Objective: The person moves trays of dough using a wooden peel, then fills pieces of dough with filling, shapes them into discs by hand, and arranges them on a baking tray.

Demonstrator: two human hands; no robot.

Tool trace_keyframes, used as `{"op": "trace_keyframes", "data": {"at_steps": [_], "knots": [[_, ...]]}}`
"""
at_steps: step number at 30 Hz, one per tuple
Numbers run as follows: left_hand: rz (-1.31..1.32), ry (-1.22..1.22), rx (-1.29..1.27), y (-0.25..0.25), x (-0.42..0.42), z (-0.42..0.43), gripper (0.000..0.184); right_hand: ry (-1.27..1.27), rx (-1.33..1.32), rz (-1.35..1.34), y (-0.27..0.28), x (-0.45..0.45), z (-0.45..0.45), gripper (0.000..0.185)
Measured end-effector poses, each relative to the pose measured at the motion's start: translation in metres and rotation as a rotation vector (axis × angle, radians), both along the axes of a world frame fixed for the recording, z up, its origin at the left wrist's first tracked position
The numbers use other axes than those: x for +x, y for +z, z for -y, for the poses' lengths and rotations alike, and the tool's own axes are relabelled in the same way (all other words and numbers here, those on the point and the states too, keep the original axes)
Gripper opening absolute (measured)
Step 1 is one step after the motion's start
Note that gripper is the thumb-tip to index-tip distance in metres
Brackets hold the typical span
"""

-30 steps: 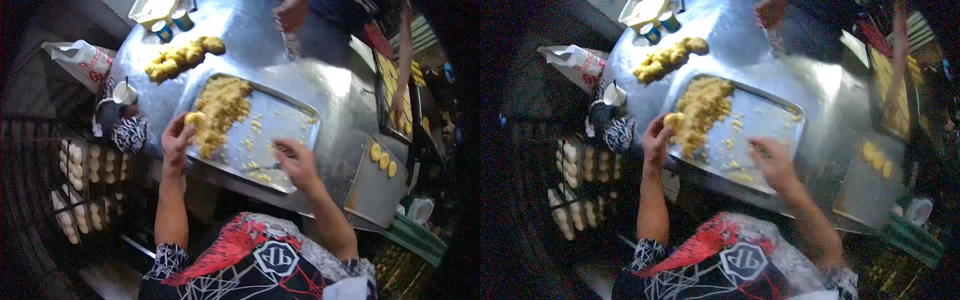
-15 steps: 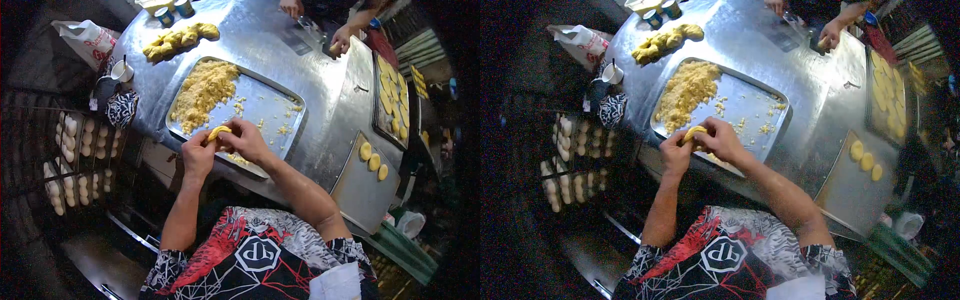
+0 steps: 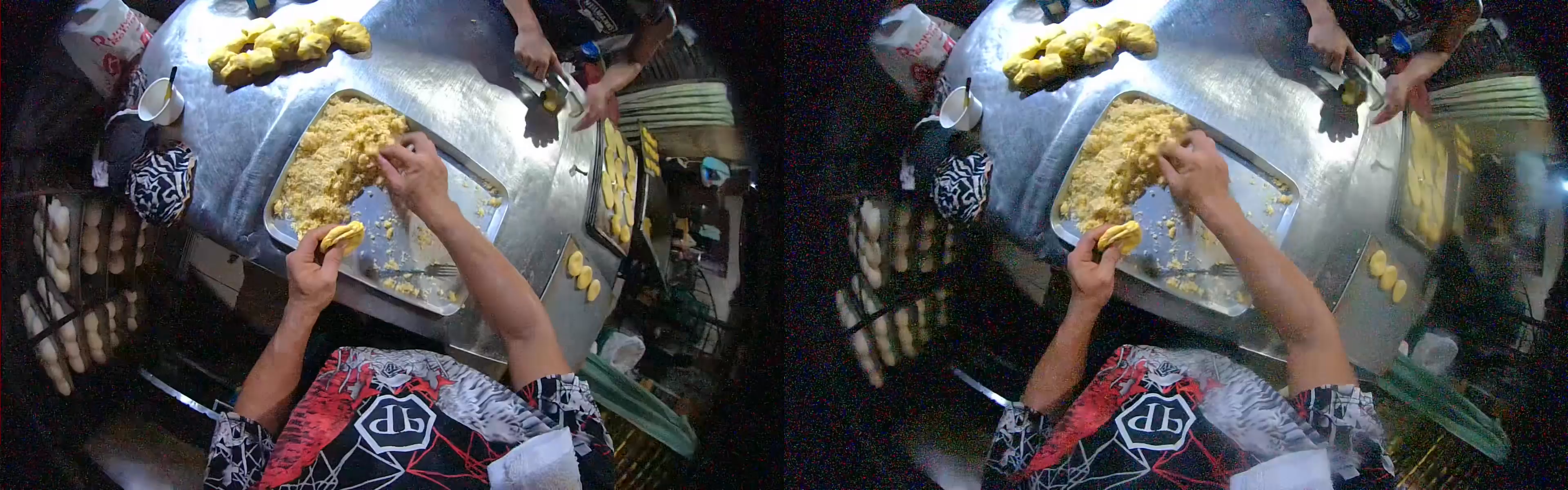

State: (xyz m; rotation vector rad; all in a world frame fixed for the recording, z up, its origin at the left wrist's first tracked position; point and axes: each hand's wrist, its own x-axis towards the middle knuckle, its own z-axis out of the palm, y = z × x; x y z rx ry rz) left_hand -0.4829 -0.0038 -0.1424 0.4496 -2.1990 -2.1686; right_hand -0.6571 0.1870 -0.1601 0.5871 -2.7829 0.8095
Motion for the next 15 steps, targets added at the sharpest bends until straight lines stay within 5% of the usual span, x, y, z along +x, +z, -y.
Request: {"op": "trace_keyframes", "data": {"at_steps": [4, 10, 13, 15], "knots": [[-0.033, -0.005, 0.014, -0.01, 0.004, 0.0, 0.029, -0.106, -0.299, 0.363, 0.009, 0.009, -0.014, 0.03], [-0.168, 0.065, -0.081, -0.004, -0.002, -0.009, 0.029, 0.155, 0.071, -0.001, -0.005, 0.006, -0.015, 0.035], [-0.026, 0.039, -0.052, -0.005, -0.003, -0.012, 0.034, 0.216, 0.265, 0.299, 0.021, -0.003, -0.022, 0.034], [-0.023, 0.059, 0.071, -0.001, -0.013, -0.033, 0.035, 0.113, -0.06, 0.673, 0.041, 0.004, -0.036, 0.029]]}}
